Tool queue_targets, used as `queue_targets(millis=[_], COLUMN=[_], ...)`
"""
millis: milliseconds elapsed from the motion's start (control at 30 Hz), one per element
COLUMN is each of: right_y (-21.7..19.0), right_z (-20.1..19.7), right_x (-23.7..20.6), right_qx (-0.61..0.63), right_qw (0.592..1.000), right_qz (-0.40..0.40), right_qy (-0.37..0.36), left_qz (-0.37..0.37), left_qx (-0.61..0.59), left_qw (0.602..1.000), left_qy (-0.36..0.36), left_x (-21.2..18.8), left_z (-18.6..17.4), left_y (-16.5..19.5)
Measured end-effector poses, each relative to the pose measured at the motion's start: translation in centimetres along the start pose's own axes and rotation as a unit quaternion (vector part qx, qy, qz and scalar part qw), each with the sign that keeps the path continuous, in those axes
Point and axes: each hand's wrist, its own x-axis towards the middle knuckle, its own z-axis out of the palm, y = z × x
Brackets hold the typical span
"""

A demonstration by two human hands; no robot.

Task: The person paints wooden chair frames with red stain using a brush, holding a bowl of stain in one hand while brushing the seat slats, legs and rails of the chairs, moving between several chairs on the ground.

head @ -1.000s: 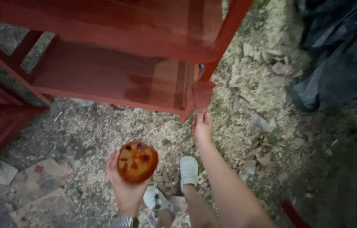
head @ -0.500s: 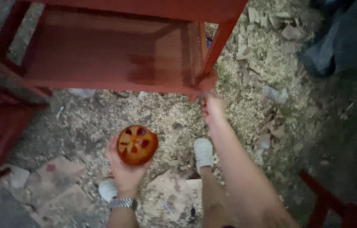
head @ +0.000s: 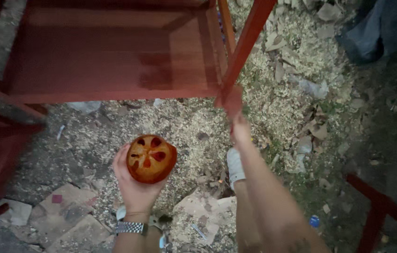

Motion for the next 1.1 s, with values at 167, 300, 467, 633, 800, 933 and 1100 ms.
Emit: queue_targets(millis=[167,300,467,633,800,933,1100], right_y=[4.4,0.3,-2.3,-0.4,2.0,4.9,7.4], right_z=[0.6,1.2,0.6,1.0,0.9,1.3,6.0], right_x=[0.0,-1.0,-3.6,-1.7,-1.6,-4.2,-1.7], right_qx=[0.028,0.068,0.098,-0.032,0.056,0.045,-0.018], right_qw=[0.987,0.990,0.994,0.976,0.997,0.995,0.995], right_qz=[0.155,0.125,0.046,0.215,0.034,0.090,0.100], right_qy=[0.000,-0.004,0.004,0.004,0.027,0.012,-0.007], left_qz=[-0.030,-0.016,-0.060,-0.032,-0.031,-0.034,-0.025], left_qx=[-0.011,0.017,0.007,0.004,0.009,0.003,0.001], left_qw=[0.999,1.000,0.998,0.999,0.999,0.999,0.999], left_qy=[-0.024,-0.020,-0.017,-0.023,-0.027,-0.024,-0.043], left_x=[-0.7,-1.3,-1.2,-1.1,-1.5,-1.0,-0.6], left_z=[0.7,1.6,2.2,2.5,2.4,2.4,1.5], left_y=[-1.0,-1.6,-1.4,-2.1,-2.9,-3.6,-4.8])
